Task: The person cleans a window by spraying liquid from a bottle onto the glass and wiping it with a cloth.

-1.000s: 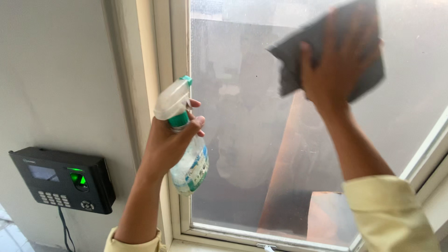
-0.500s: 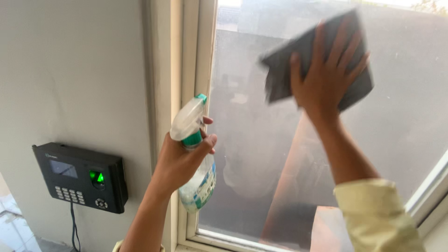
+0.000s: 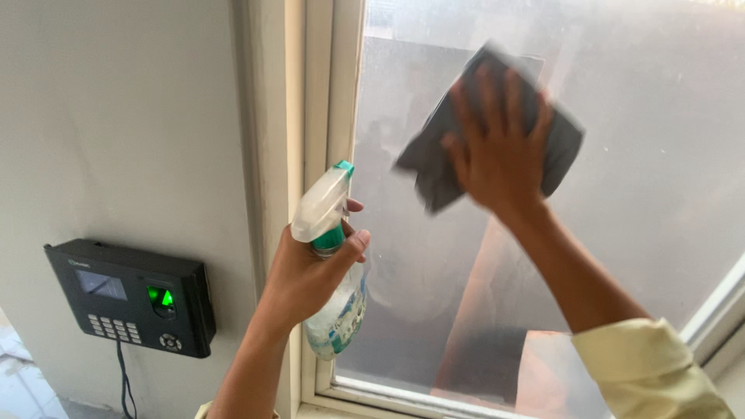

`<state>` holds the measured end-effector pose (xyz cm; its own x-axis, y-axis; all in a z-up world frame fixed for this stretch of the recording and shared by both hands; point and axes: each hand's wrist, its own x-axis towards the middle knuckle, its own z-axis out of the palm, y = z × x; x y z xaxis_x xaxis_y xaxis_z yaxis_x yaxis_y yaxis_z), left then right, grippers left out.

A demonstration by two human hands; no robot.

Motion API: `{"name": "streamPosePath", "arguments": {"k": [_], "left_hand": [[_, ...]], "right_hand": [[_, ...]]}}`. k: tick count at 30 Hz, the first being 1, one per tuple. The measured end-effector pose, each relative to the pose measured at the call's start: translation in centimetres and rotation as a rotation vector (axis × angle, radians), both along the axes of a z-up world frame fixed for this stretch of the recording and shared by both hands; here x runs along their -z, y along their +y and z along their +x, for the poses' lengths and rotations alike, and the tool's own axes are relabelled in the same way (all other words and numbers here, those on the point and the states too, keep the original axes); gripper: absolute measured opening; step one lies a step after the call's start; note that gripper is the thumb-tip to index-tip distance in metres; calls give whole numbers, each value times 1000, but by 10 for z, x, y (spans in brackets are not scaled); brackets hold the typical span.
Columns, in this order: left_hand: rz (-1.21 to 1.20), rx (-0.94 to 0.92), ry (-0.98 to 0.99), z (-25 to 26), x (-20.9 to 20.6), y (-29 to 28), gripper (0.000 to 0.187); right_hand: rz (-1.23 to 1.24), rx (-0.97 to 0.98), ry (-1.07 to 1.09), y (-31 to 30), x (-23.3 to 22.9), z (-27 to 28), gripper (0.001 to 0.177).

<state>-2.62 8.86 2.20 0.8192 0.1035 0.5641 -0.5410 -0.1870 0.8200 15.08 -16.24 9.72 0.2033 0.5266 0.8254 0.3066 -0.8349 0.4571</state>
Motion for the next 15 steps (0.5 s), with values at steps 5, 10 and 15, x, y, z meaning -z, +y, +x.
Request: {"name": "streamPosePath", "arguments": {"k": [5,10,15], "left_hand": [[-42,15,-23,-3,1,3,34],[-68,1,23,3,6,5,32],[-131,42,38,5,13,-9,37]], "right_hand": [[99,77,-73,61,-91,9,56],[-46,-179,-45,113,-61,-1,58],[-244,-203,41,76,-1,-11,59]]}}
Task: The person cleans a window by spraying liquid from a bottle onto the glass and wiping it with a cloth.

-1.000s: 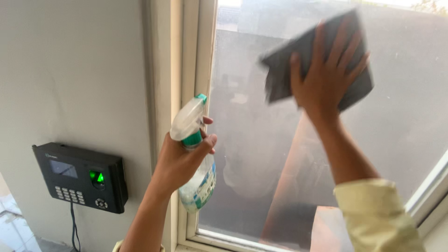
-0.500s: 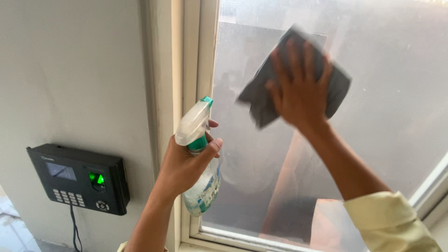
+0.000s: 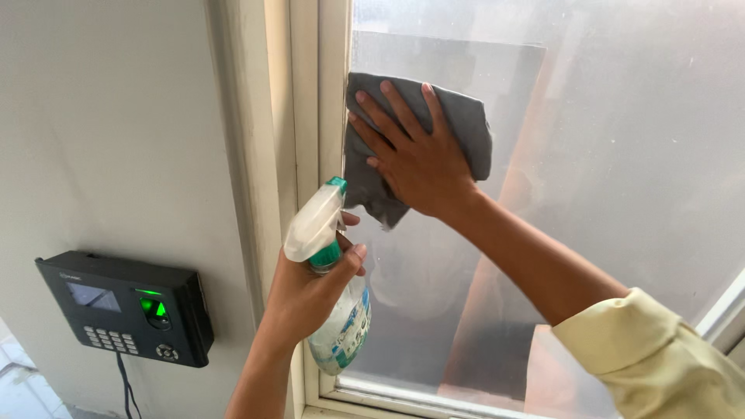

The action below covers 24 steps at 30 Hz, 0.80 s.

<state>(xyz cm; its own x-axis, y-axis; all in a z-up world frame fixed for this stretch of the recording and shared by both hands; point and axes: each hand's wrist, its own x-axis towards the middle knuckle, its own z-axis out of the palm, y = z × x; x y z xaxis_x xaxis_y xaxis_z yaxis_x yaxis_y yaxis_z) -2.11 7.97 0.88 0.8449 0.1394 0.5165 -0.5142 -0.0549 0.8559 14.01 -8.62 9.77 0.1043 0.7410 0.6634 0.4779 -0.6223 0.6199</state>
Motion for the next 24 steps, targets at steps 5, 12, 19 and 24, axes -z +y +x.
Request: {"name": "streamPosePath", "arguments": {"k": [5,12,19,24], "left_hand": [[30,-14,-33,5,-4,-8,34],[2,9,9,15,1,-28,41],[67,-19,41,25,-5,-53,38],[30,-20,47,35,4,-80,39]], "right_hand": [[60,2,56,-23,-78,14,60],[517,287,-28,-138,-51,8,62],[655,305,-96,-169,-81,43,62],[423,140,-121,-102,-61,51,62]]}}
